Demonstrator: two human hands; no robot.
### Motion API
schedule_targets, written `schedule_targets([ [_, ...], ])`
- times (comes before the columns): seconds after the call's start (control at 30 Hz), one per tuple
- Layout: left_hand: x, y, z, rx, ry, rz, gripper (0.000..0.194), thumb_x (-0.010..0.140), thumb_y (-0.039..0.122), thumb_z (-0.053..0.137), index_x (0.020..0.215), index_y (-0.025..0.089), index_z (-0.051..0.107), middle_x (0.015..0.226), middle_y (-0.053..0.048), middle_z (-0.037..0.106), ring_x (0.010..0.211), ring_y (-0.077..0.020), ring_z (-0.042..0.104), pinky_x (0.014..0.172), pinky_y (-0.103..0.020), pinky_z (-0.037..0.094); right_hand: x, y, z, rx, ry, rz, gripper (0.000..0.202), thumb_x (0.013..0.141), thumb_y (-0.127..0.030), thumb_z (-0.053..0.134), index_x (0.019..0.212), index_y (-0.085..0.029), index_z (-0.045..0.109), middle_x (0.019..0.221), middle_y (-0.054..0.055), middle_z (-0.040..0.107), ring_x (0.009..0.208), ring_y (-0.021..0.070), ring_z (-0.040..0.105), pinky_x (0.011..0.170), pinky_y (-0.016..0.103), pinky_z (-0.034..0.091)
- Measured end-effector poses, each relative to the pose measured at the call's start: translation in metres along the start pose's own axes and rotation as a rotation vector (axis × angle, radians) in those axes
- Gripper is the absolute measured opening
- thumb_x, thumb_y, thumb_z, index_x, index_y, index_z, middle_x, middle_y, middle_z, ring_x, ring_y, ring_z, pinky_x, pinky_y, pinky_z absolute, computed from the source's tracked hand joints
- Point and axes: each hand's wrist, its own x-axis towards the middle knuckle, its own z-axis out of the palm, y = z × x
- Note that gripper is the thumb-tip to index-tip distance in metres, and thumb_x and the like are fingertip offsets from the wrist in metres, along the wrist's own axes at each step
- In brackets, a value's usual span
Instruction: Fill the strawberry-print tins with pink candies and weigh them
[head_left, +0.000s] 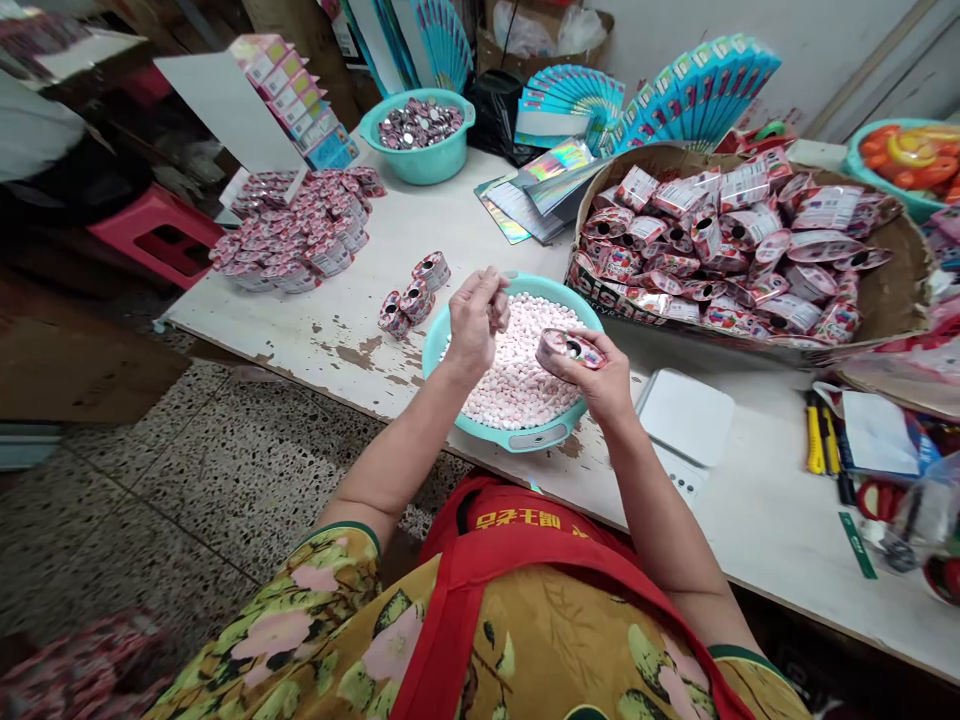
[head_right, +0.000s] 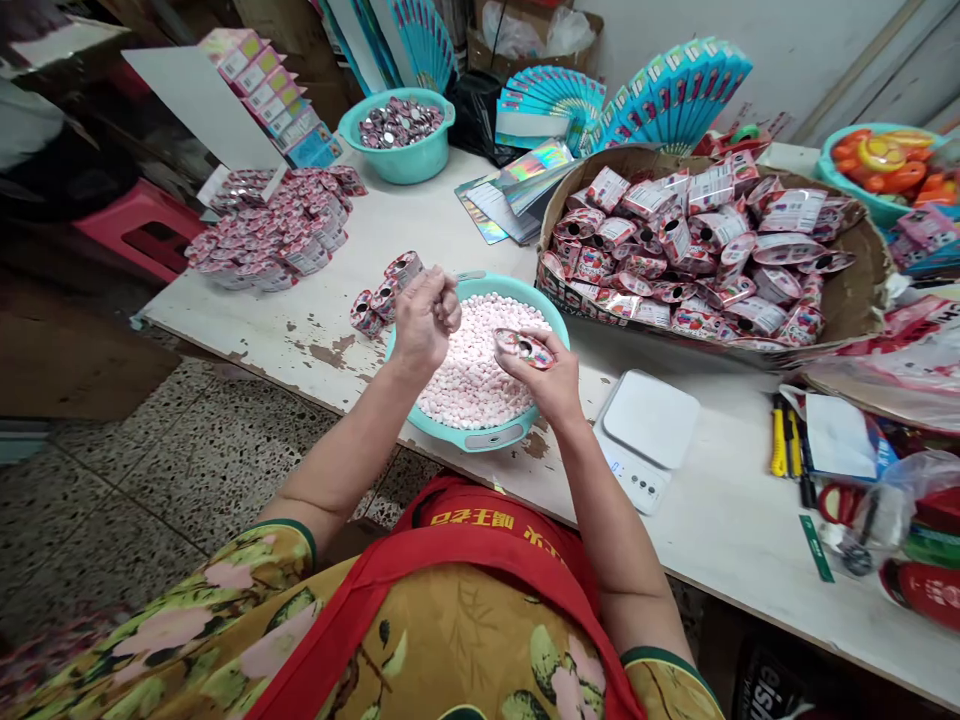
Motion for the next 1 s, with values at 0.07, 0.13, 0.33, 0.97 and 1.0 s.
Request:
schedule_targets([
  [0.07,0.003,-0.007,-0.014,0.057,-0.012,-0.121,0.026,0.099,0.025,0.062,0.075,0.016,0.061,0.054,0.005,0.044,0.042,-0.0031,0.037,0.040,-0.014,0.026,-0.008,-0.004,-0.008,-0.035,-0.023,-0.023,0.053,0.057,-0.042,0.092,0.103,-0.021,0.075,0.100,0.004,0.076,0.094,0.0222,0.070,0.089,0.036,0.057],
  [0.13,0.004,-0.012,-0.020,0.044,-0.010,-0.251,0.027,0.100,0.022,0.058,0.075,0.015,0.061,0.055,0.005,0.045,0.041,-0.0026,0.036,0.039,-0.014,0.024,-0.014,-0.007,-0.012,-0.059,-0.044,-0.027,0.051,0.059,-0.041,0.091,0.103,-0.021,0.075,0.101,0.003,0.077,0.095,0.0222,0.071,0.089,0.035,0.056],
  [0.33,-0.018,-0.009,0.015,-0.045,-0.049,-0.111,0.025,0.102,0.029,0.058,0.080,0.017,0.059,0.055,0.007,0.040,0.043,-0.0043,0.038,0.042,-0.015,0.030,-0.010,-0.006,0.001,-0.153,-0.102,-0.009,0.046,0.065,-0.039,0.084,0.106,-0.020,0.073,0.101,0.005,0.076,0.095,0.0231,0.071,0.090,0.037,0.056],
  [0.97,-0.026,-0.016,0.037,0.036,-0.051,-0.092,0.021,0.097,0.041,0.061,0.093,0.020,0.059,0.074,0.003,0.059,0.058,-0.0083,0.059,0.061,-0.021,0.052,0.004,0.001,0.028,-0.235,-0.207,-0.058,0.043,0.070,-0.035,0.079,0.110,-0.019,0.073,0.109,0.007,0.078,0.103,0.0261,0.071,0.094,0.039,0.055],
  [1.0,-0.024,-0.014,0.035,0.042,-0.043,-0.077,0.023,0.097,0.043,0.060,0.093,0.020,0.060,0.074,0.003,0.059,0.058,-0.0087,0.059,0.061,-0.021,0.052,0.002,0.001,0.027,-0.210,-0.215,-0.044,0.043,0.070,-0.036,0.080,0.109,-0.019,0.073,0.108,0.006,0.077,0.101,0.0254,0.071,0.094,0.039,0.055],
])
